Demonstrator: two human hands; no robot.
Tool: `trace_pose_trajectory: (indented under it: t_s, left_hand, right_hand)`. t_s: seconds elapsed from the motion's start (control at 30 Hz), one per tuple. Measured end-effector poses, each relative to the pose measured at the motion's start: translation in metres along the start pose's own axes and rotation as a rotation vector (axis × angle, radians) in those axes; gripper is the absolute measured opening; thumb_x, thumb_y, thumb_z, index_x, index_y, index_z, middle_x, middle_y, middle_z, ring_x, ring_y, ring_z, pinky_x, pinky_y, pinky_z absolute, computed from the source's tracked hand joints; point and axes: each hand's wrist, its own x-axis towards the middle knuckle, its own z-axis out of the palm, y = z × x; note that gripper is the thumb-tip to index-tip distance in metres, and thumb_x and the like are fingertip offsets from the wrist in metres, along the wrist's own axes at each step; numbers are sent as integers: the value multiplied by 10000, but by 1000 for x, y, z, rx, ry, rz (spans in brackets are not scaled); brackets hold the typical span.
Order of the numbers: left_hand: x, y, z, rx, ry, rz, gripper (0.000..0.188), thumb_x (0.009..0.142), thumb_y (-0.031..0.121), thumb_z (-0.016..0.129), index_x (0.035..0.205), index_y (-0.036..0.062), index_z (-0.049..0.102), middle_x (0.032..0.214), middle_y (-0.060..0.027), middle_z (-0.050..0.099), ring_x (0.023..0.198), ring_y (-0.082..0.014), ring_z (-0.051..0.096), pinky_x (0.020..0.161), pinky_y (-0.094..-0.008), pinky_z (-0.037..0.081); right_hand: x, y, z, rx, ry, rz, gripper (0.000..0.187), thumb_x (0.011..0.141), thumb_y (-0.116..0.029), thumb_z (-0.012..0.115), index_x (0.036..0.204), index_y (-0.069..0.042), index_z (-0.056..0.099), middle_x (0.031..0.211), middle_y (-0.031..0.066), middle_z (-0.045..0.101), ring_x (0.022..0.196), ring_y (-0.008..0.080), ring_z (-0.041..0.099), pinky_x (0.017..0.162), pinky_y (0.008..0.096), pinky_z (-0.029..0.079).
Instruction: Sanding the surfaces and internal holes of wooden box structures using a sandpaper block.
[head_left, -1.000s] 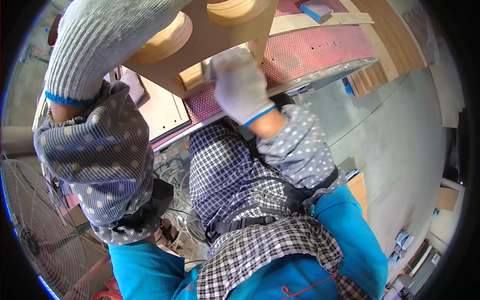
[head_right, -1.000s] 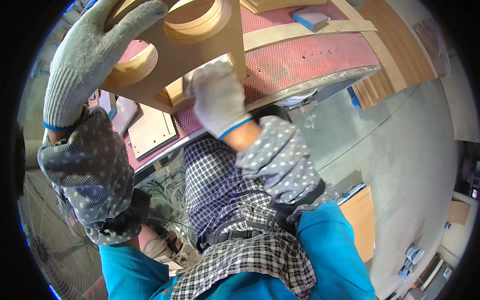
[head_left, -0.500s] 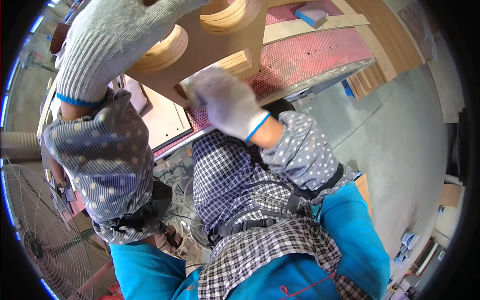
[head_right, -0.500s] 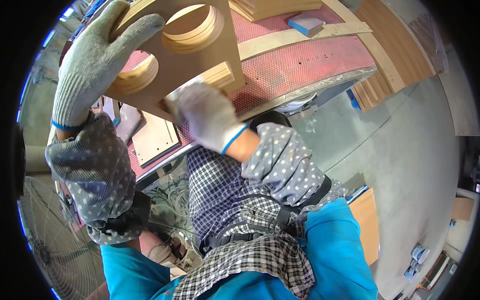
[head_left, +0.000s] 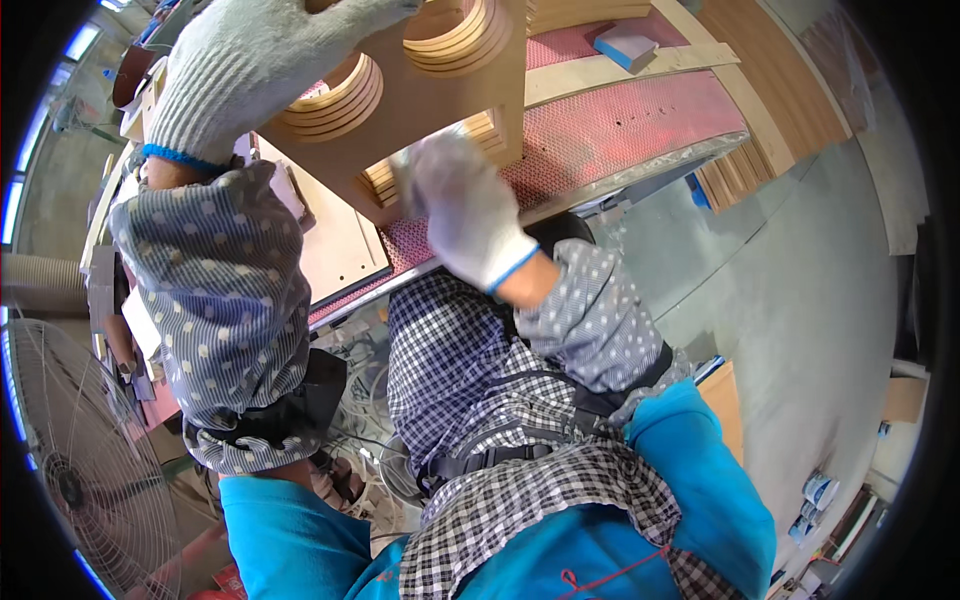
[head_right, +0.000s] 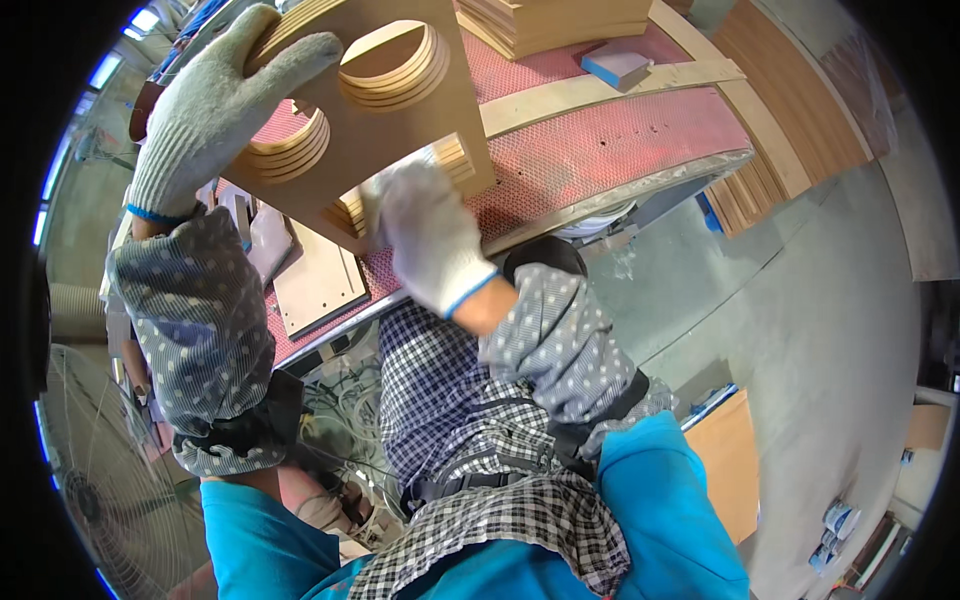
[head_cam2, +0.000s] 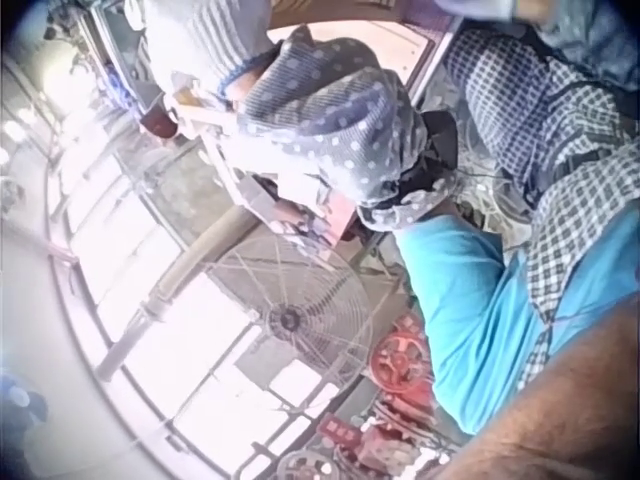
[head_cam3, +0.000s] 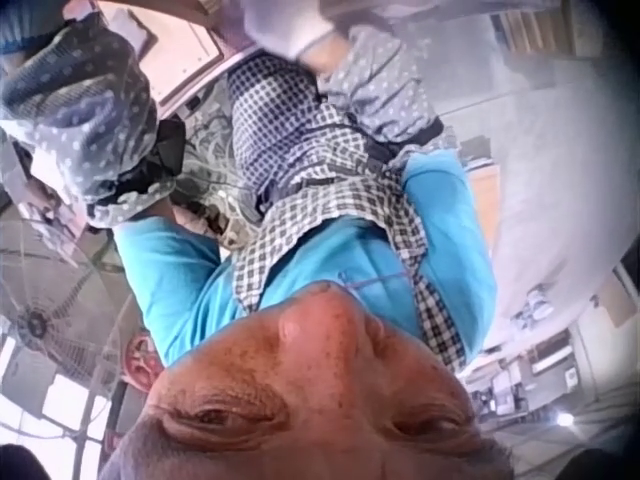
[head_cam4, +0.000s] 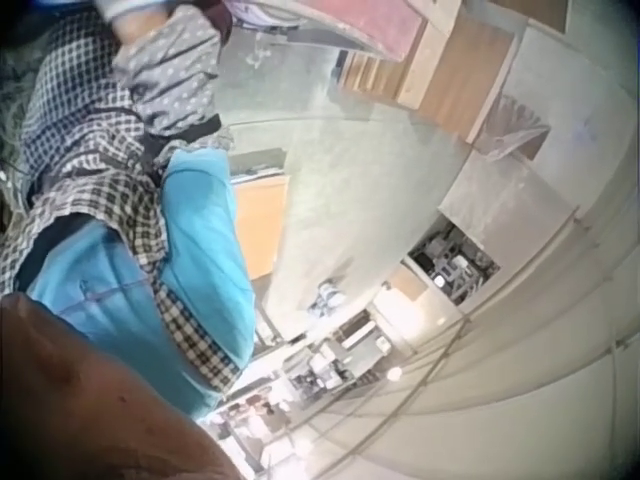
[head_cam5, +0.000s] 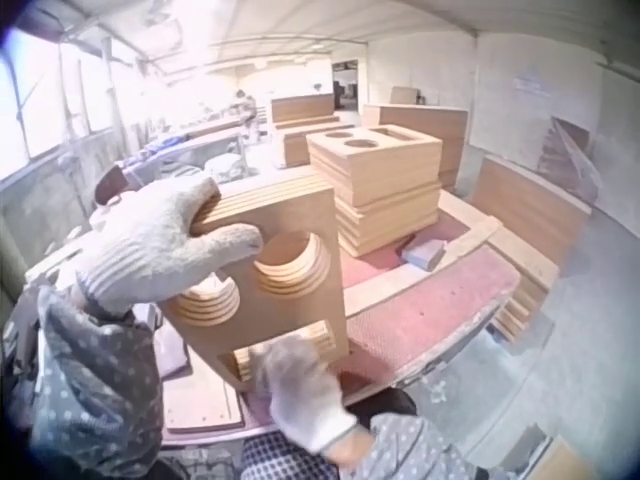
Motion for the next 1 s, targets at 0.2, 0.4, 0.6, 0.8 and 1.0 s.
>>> trace_pose_trajectory:
  t_s: [0.2,0.4,0.6,0.8,1.0]
  left_hand:
    - [3,-2,9,-107,-27,-9,565,891,517,704,1128,5,711,1008,-185,723,943,-348,718,846,-428,543]
    - [-13,-6,-9,126,41,-6,580,869,543,720,1068,-1,709,963,-191,705,908,-361,704,824,-446,539]
    - [-16,2,-2,33,123,0,560,856,529,734,1023,-5,700,952,-191,692,885,-366,693,805,-448,537]
    - [-18,0,1,22,99,10,523,869,510,731,983,1,687,930,-181,681,868,-358,688,792,-451,528]
    - [-11,1,0,-12,46,64,540,878,517,722,1021,-3,694,943,-182,688,887,-356,690,808,-445,530]
  right_hand:
    - [7,39,-17,208,-56,-48,190,805,-38,619,990,-71,646,1016,115,623,1013,304,632,890,401,541]
    - [-18,-29,12,224,120,-359,290,852,-62,559,1126,-22,646,1195,177,630,1196,401,571,1064,498,452]
    - [11,8,-26,217,-75,-46,183,829,-78,585,1005,-53,630,1035,133,622,1109,310,605,930,429,509]
    - [-1,-1,-13,309,6,-286,213,856,-132,588,1031,-40,668,1057,133,658,1083,294,632,921,395,540]
    - [4,-4,-21,268,-205,-89,107,848,-91,608,934,-62,665,1056,141,662,1127,353,617,942,474,524]
